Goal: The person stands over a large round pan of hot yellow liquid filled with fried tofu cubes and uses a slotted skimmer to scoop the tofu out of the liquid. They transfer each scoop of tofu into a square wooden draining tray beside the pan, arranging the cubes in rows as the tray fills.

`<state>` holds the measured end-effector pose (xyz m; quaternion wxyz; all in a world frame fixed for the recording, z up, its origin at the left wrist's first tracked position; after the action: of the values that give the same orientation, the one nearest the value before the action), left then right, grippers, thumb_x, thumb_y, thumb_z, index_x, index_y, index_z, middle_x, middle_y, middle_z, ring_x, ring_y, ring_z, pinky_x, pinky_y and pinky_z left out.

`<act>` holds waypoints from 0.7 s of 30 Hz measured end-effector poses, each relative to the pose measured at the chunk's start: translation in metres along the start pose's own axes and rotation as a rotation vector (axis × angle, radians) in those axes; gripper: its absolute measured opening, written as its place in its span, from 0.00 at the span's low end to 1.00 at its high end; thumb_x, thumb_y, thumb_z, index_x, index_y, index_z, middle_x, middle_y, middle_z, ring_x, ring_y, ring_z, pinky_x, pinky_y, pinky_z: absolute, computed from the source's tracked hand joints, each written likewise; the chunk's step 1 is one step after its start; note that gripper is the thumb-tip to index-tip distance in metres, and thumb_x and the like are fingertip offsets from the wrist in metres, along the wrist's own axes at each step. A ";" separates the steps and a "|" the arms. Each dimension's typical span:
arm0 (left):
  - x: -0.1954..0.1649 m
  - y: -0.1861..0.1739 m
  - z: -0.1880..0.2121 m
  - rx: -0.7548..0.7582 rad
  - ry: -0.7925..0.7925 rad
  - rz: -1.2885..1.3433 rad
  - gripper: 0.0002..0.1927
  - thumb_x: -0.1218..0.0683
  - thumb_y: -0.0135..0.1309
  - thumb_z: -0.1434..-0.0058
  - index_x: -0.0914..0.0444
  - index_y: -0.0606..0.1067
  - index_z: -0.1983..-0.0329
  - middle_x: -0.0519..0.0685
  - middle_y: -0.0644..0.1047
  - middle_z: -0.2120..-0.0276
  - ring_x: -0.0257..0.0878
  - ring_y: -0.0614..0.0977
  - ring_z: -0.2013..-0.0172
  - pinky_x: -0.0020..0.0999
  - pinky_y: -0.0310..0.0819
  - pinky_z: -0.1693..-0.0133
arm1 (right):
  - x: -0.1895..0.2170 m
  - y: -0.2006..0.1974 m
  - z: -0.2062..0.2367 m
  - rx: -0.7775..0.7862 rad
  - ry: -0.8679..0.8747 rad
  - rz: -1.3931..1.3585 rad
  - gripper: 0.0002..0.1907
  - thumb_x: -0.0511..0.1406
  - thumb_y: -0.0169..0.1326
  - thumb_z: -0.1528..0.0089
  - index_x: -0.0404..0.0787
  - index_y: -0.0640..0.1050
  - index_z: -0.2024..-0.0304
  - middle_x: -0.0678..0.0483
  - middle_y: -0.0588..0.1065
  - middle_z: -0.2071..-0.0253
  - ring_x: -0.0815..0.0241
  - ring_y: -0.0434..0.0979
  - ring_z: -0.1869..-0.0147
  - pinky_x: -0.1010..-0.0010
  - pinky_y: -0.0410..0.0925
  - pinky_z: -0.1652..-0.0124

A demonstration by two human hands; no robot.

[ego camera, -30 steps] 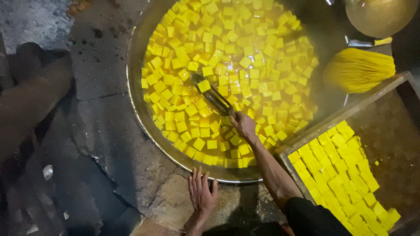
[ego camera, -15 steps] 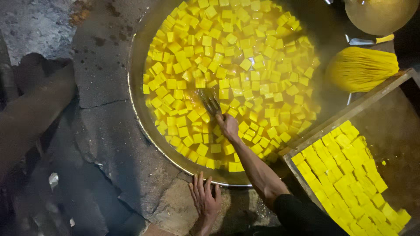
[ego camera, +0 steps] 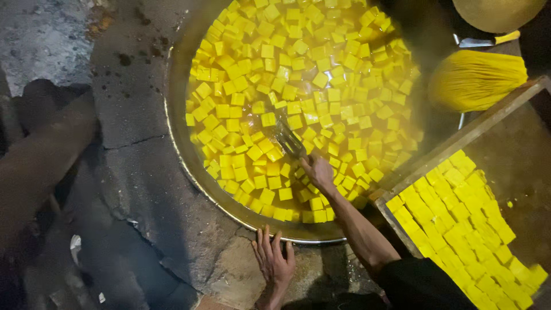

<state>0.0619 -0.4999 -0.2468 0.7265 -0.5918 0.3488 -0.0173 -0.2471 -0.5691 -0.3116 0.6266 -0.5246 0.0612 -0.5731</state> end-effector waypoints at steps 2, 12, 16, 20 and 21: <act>-0.003 -0.001 -0.001 -0.008 0.011 0.005 0.21 0.47 0.53 0.37 0.62 0.74 0.45 0.60 0.65 0.33 0.61 0.60 0.30 0.64 0.48 0.34 | 0.007 0.004 -0.004 0.006 -0.026 -0.058 0.27 0.55 0.54 0.38 0.39 0.81 0.57 0.40 0.80 0.65 0.40 0.80 0.60 0.51 0.70 0.60; -0.011 -0.009 0.001 -0.067 0.047 0.019 0.23 0.47 0.54 0.38 0.62 0.73 0.43 0.60 0.65 0.33 0.60 0.62 0.31 0.63 0.50 0.33 | 0.004 0.007 0.043 0.089 -0.011 -0.560 0.20 0.45 0.57 0.36 0.34 0.80 0.54 0.51 0.78 0.73 0.63 0.76 0.71 0.67 0.68 0.70; -0.013 -0.008 0.007 -0.046 0.058 0.013 0.23 0.47 0.54 0.37 0.63 0.72 0.42 0.60 0.65 0.33 0.60 0.62 0.30 0.63 0.51 0.33 | -0.030 -0.010 0.098 0.018 -0.037 -0.619 0.19 0.44 0.58 0.37 0.33 0.80 0.60 0.53 0.78 0.75 0.65 0.76 0.74 0.68 0.71 0.71; -0.018 -0.010 0.013 -0.059 0.072 0.002 0.23 0.48 0.54 0.36 0.63 0.72 0.42 0.60 0.65 0.32 0.59 0.61 0.30 0.64 0.50 0.32 | -0.072 -0.018 0.125 0.001 0.122 -0.430 0.21 0.47 0.56 0.36 0.34 0.81 0.60 0.49 0.78 0.74 0.61 0.79 0.73 0.65 0.70 0.69; -0.018 -0.009 0.014 -0.061 0.065 0.000 0.22 0.48 0.54 0.36 0.62 0.73 0.42 0.59 0.65 0.32 0.58 0.61 0.29 0.64 0.50 0.32 | -0.088 -0.021 0.132 0.015 0.210 -0.350 0.22 0.49 0.56 0.37 0.35 0.81 0.59 0.47 0.79 0.74 0.59 0.80 0.72 0.64 0.71 0.68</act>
<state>0.0591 -0.4829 -0.2293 0.6965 -0.6127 0.3727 -0.0259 -0.2005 -0.4183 -0.2843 0.5115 -0.4601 0.0300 -0.7251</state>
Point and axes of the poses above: each hand's wrist, its own z-axis away from the middle knuckle, its own y-axis out of the palm, x = y × z, the point moved 10 cm from there along -z, towards the middle knuckle
